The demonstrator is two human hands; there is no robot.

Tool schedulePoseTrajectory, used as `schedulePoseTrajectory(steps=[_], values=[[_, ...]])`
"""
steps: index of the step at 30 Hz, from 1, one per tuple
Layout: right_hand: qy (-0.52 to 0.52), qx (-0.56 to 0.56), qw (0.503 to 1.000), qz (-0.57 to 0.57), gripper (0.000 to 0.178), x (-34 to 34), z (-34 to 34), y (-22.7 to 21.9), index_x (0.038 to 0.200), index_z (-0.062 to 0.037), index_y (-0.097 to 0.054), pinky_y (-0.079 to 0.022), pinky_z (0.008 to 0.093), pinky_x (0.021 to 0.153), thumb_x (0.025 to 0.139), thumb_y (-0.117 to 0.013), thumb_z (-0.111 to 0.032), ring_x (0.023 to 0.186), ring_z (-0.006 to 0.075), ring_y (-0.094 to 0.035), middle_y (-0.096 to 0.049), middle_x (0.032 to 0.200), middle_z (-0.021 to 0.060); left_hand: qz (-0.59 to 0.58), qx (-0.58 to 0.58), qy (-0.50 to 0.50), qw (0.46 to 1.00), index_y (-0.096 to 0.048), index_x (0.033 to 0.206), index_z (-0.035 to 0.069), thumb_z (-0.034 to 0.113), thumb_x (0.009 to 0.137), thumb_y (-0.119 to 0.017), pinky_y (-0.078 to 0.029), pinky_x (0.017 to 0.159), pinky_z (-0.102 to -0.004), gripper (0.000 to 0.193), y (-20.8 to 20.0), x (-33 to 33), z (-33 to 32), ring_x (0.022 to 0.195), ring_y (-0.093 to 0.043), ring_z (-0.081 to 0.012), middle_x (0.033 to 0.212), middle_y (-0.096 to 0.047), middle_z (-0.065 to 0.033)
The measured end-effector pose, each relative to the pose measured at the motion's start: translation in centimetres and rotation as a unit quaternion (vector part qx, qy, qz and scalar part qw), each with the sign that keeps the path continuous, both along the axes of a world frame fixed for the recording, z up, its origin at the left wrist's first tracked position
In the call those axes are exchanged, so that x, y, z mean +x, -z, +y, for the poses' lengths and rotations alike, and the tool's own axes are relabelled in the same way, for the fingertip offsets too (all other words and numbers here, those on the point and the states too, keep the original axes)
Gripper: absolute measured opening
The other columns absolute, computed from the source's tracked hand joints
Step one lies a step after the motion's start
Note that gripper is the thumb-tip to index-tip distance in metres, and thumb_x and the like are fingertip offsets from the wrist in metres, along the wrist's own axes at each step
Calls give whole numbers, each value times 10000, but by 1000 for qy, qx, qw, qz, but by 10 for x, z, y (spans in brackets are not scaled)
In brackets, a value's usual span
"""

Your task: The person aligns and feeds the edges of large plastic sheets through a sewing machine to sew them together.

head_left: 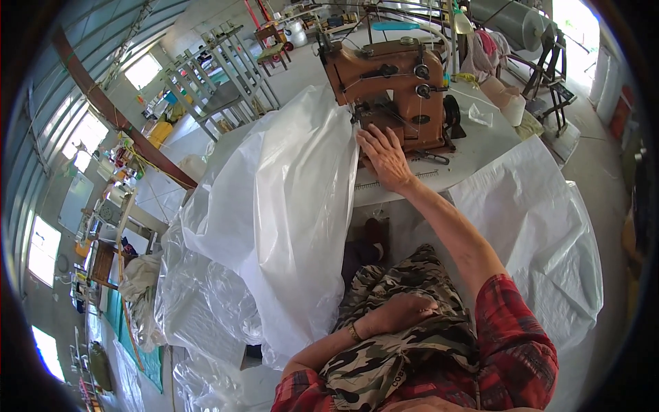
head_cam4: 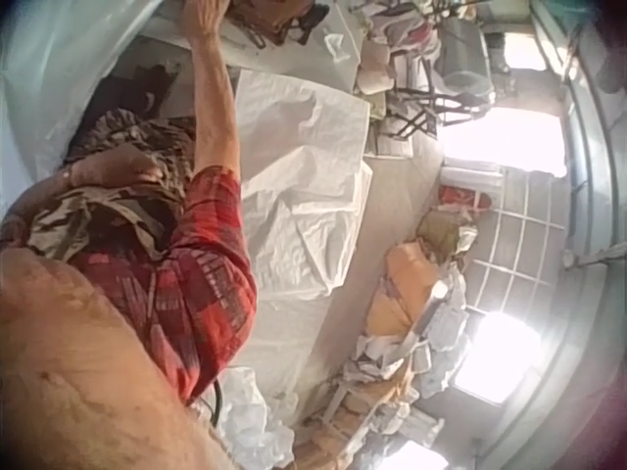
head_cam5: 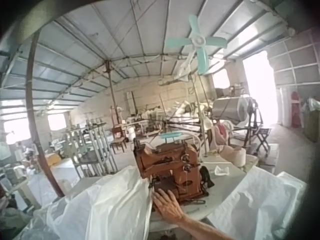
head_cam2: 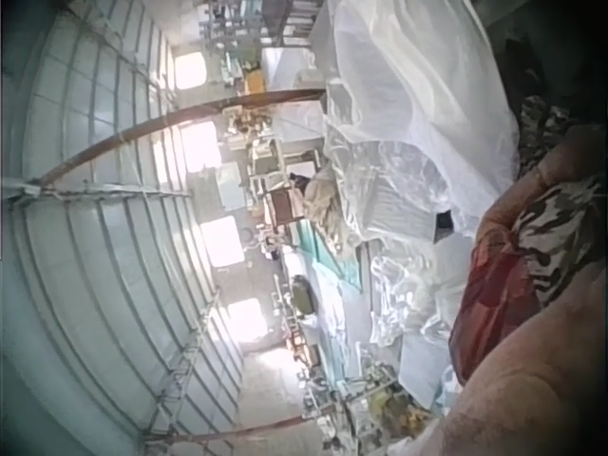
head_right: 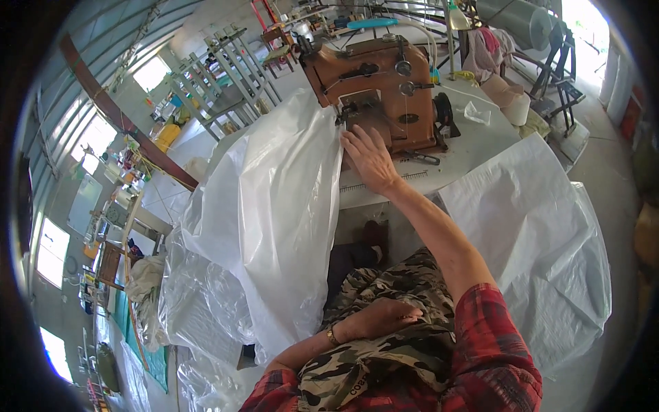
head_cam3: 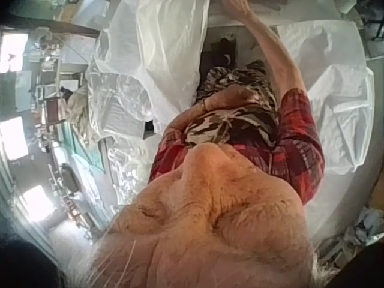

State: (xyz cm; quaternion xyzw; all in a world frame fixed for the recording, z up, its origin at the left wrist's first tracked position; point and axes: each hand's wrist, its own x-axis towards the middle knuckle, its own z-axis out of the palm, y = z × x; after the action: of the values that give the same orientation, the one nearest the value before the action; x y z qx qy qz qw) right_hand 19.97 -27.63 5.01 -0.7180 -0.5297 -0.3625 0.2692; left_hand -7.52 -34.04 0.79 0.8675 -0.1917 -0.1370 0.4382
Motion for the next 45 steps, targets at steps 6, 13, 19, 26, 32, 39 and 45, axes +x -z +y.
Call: schedulePoseTrajectory(steps=[6, 13, 19, 26, 32, 39, 45], values=[[18, -10, 996, 86, 301, -7, -17, 20, 1133, -48, -542, -363, 479, 1015, 849, -609, -120, 1189, 327, -513, -584, 1187, 137, -39, -39, -21, 998, -637, 1135, 9, 174, 963, -574, -533, 842, -403, 247, 3, -8, 2, 983, -672, -330, 1109, -690, -145], [19, 31, 988, 151, 250, 0, -9, 34, 782, -42, -517, -483, 438, 675, 903, -633, -226, 764, 333, -634, -639, 759, 123, -62, -52, -33, 996, -655, 1113, 6, 176, 956, -586, -535, 832, -394, 242, -1, -12, 2, 982, -674, -326, 1104, -689, -162], [45, 53, 981, 181, 293, -4, -11, 33, 741, -45, -555, -498, 461, 632, 917, -604, -275, 721, 363, -644, -642, 734, 151, -58, -41, -39, 997, -651, 1118, 3, 173, 948, -598, -535, 820, -403, 246, -10, -15, 1, 971, -673, -332, 1077, -688, -180], [54, 22, 984, 166, 310, -6, -10, 32, 760, -43, -589, -502, 468, 633, 925, -592, -305, 708, 360, -652, -656, 731, 160, -60, -45, -35, 997, -644, 1127, -1, 182, 943, -611, -540, 808, -389, 262, -7, -12, 2, 980, -672, -328, 1080, -687, -184], [44, -2, 988, 147, 319, -4, -8, 34, 714, -41, -581, -493, 463, 589, 923, -607, -281, 660, 371, -640, -651, 682, 147, -21, -72, -64, 995, -637, 1175, 10, 180, 948, -605, -534, 826, -377, 285, -5, -10, 9, 970, -679, -320, 1083, -689, -181], [-98, -45, 984, 141, 316, -11, -6, -12, 669, -47, -548, -454, 466, 576, 886, -637, -259, 643, 375, -600, -596, 666, 154, -31, -80, -53, 995, -633, 1190, 21, 207, 954, -590, -528, 818, -381, 303, 6, -3, 24, 952, -675, -330, 1078, -689, -172], [-138, 53, 983, -113, 299, 15, 42, -153, 678, -52, -496, -425, 442, 571, 858, -679, -206, 612, 346, -531, -503, 655, 124, -33, -113, -45, 992, -641, 1154, 11, 242, 965, -554, -521, 808, -392, 311, 13, 0, 36, 937, -662, -353, 1061, -689, -176]])
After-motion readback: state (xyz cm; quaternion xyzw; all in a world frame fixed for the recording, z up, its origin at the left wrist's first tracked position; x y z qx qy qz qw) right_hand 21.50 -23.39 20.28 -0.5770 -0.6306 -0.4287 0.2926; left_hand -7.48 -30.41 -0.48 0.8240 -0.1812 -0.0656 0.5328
